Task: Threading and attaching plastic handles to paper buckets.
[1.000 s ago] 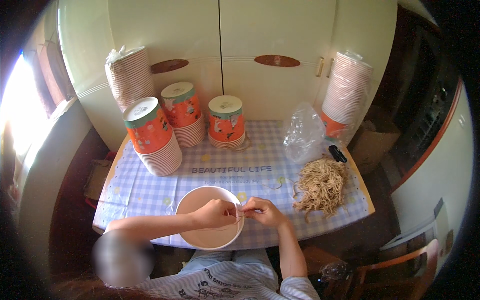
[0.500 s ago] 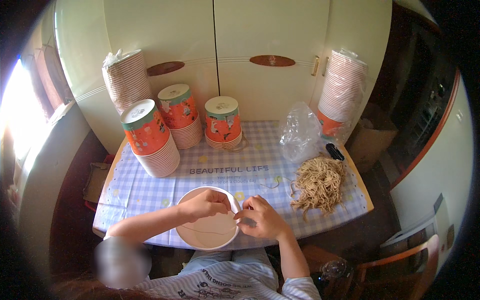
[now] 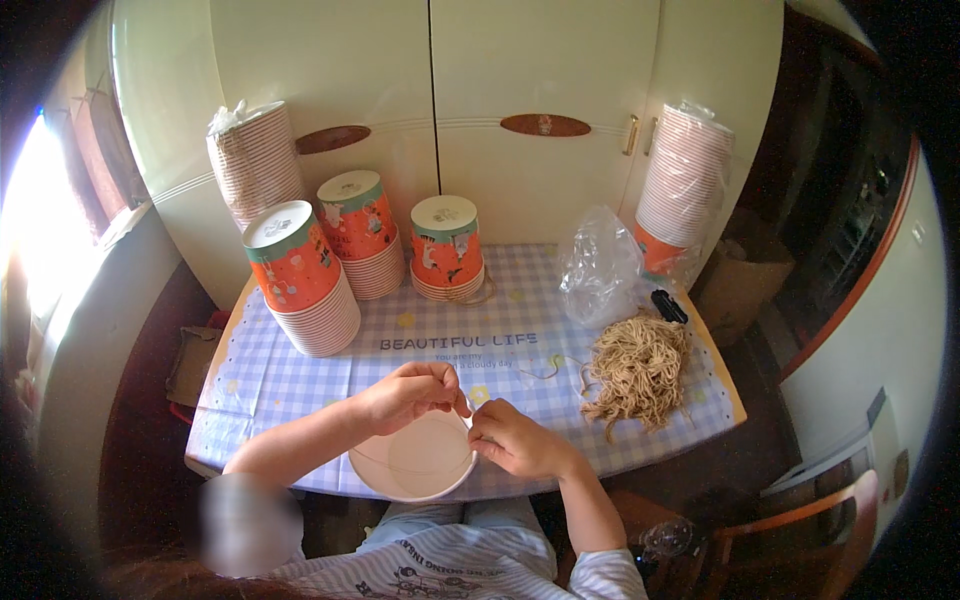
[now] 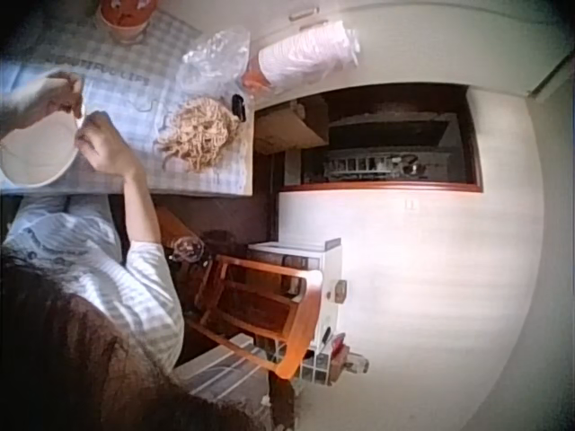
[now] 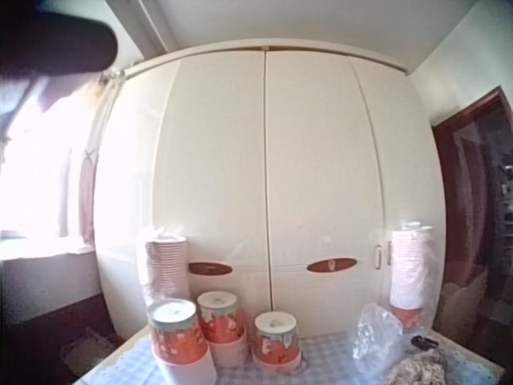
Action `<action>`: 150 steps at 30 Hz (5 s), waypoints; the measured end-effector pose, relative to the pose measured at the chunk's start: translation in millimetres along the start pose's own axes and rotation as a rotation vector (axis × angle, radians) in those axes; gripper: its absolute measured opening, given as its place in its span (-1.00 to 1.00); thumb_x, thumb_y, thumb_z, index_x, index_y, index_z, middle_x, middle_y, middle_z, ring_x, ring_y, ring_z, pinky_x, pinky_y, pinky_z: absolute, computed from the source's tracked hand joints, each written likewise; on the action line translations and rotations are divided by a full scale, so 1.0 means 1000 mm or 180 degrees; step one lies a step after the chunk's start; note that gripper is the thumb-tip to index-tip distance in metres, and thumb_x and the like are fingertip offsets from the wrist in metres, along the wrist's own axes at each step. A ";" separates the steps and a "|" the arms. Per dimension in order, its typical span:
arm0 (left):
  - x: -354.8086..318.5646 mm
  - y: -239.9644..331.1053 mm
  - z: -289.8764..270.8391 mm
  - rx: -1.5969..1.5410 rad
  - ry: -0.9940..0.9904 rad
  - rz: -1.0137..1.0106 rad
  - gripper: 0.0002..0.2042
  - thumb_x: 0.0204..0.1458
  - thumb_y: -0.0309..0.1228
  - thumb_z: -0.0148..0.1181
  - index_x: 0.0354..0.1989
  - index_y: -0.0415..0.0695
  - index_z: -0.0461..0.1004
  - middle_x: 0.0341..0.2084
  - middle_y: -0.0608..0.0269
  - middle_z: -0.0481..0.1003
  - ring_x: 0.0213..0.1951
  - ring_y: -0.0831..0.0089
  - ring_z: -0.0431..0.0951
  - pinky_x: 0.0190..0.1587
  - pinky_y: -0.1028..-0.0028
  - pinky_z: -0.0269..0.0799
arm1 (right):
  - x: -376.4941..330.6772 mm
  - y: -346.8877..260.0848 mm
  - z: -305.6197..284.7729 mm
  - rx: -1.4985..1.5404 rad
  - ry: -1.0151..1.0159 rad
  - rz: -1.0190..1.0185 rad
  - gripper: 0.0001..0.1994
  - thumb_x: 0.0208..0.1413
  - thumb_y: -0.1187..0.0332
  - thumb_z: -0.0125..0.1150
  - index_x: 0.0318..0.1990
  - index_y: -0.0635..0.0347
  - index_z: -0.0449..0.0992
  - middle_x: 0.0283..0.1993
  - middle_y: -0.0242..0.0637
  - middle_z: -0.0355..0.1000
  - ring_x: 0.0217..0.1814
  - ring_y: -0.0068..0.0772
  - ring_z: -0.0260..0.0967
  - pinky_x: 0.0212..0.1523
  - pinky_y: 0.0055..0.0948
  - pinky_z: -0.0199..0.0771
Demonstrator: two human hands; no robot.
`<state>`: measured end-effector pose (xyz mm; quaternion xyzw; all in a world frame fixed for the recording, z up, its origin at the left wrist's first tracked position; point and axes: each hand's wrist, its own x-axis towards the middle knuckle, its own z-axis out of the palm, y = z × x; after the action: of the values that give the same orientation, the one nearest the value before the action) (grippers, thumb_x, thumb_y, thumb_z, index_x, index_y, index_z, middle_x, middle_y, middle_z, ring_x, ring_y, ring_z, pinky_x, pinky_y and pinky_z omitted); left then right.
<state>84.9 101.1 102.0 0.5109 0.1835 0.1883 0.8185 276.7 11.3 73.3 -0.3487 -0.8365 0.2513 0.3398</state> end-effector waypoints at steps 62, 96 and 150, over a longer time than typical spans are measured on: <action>0.010 -0.015 0.019 0.1291 0.0383 -0.0137 -0.82 0.01 -0.37 0.14 -0.35 -0.26 0.51 -0.51 0.33 0.48 -0.43 0.65 0.42 -0.33 0.63 0.36 | 0.021 0.000 -0.008 0.0624 0.1197 0.0548 -0.90 -0.11 0.54 0.18 -0.37 0.22 0.48 -0.38 -0.36 0.41 -0.41 -0.57 0.32 -0.31 -0.57 0.32; 0.018 -0.022 0.005 0.1275 0.0258 -0.0063 -0.86 -0.06 -0.51 0.13 -0.35 -0.32 0.39 -0.44 0.17 0.50 -0.34 0.50 0.48 -0.28 0.59 0.37 | -0.012 -0.021 0.029 -0.1155 0.1144 0.0029 -0.90 -0.15 0.43 0.24 -0.46 0.17 0.43 -0.48 -0.35 0.36 -0.38 -0.31 0.32 -0.29 -0.40 0.27; 0.008 -0.038 0.019 0.4944 0.0726 0.0810 -0.86 -0.11 -0.29 0.09 -0.44 -0.02 0.51 -0.57 0.22 0.51 -0.51 0.24 0.52 -0.47 0.31 0.44 | -0.008 0.004 0.033 -0.0115 0.2043 0.0781 -0.87 -0.19 0.59 0.18 -0.41 0.23 0.42 -0.41 -0.24 0.42 -0.37 -0.33 0.42 -0.34 -0.48 0.41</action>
<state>105.9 75.2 74.5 0.9301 0.2852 0.1498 0.1766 258.0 1.8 46.3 -0.5139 -0.6432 0.1529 0.5466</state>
